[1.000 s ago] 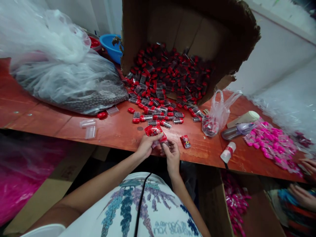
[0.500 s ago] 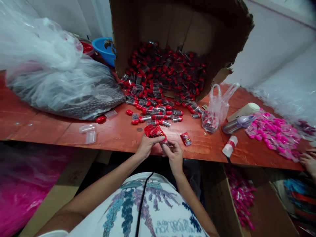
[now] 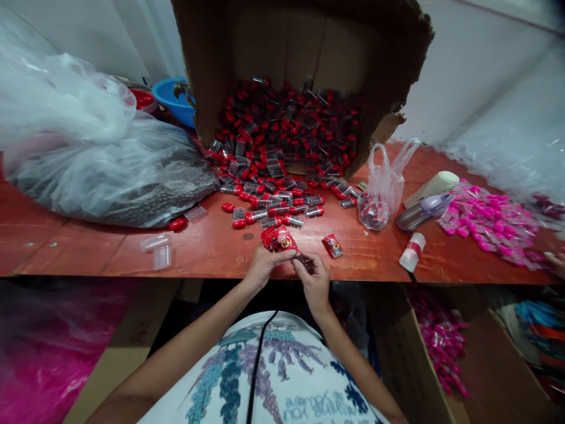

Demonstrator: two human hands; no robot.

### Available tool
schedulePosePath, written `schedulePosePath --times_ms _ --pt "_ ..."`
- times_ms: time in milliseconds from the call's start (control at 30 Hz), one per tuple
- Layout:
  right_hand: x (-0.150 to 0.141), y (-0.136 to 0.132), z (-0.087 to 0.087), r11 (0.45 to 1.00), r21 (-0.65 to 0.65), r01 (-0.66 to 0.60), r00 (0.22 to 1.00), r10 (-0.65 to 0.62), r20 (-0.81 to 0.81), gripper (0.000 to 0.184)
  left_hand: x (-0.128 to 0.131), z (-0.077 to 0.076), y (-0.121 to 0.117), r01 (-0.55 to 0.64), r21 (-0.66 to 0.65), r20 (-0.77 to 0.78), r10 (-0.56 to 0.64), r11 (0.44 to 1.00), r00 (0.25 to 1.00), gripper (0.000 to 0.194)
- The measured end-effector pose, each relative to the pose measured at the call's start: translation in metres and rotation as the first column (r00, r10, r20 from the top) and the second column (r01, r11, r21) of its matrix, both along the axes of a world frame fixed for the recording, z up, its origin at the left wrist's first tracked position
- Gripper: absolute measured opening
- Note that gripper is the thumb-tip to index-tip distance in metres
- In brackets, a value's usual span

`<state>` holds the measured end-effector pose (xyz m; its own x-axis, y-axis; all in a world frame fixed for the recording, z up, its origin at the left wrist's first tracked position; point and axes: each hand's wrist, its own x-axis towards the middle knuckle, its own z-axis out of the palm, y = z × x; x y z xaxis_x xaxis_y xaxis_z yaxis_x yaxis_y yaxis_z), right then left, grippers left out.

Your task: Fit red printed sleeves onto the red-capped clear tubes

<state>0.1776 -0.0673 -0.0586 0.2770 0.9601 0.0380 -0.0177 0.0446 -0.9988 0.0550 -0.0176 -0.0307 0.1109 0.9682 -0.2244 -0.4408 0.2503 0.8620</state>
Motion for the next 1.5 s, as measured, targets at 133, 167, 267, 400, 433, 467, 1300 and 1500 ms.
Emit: schedulePosePath --times_ms 133,167,267,400,433,467,1300,1500 --pt "0.002 0.001 0.004 0.994 -0.077 -0.078 0.99 0.068 -0.127 0.029 -0.002 0.003 0.001 0.068 0.019 -0.042 -0.067 0.998 0.997 0.024" --pt "0.002 0.001 0.004 0.989 -0.102 -0.109 0.98 0.09 -0.178 0.03 -0.003 0.003 0.002 0.093 0.026 -0.046 -0.092 0.995 0.995 0.024" --pt "0.004 0.002 0.004 0.983 -0.117 -0.143 0.968 0.114 -0.225 0.031 -0.005 0.003 0.003 0.116 0.019 -0.044 -0.115 0.993 0.992 0.024" --pt "0.005 0.003 0.001 0.998 -0.022 -0.067 0.996 0.065 -0.062 0.028 -0.003 -0.002 0.002 0.047 0.002 -0.031 -0.047 0.999 0.998 0.023" --pt "0.005 0.003 0.001 0.998 -0.02 -0.062 0.997 0.061 -0.051 0.028 -0.003 -0.003 0.002 0.05 -0.008 -0.035 -0.051 0.999 0.998 0.023" --pt "0.004 0.004 0.001 0.997 -0.039 -0.068 0.995 0.065 -0.072 0.028 -0.002 -0.004 0.002 0.068 -0.023 -0.044 -0.069 0.997 0.997 0.022" --pt "0.005 0.0 0.004 0.997 -0.012 -0.075 0.991 0.073 -0.116 0.031 0.003 0.0 0.004 0.02 -0.073 -0.126 -0.03 0.997 0.992 0.022" --pt "0.007 0.005 0.003 0.978 -0.13 -0.164 0.895 0.092 -0.436 0.039 0.002 0.003 0.002 0.111 -0.091 -0.076 -0.118 0.99 0.99 0.023"
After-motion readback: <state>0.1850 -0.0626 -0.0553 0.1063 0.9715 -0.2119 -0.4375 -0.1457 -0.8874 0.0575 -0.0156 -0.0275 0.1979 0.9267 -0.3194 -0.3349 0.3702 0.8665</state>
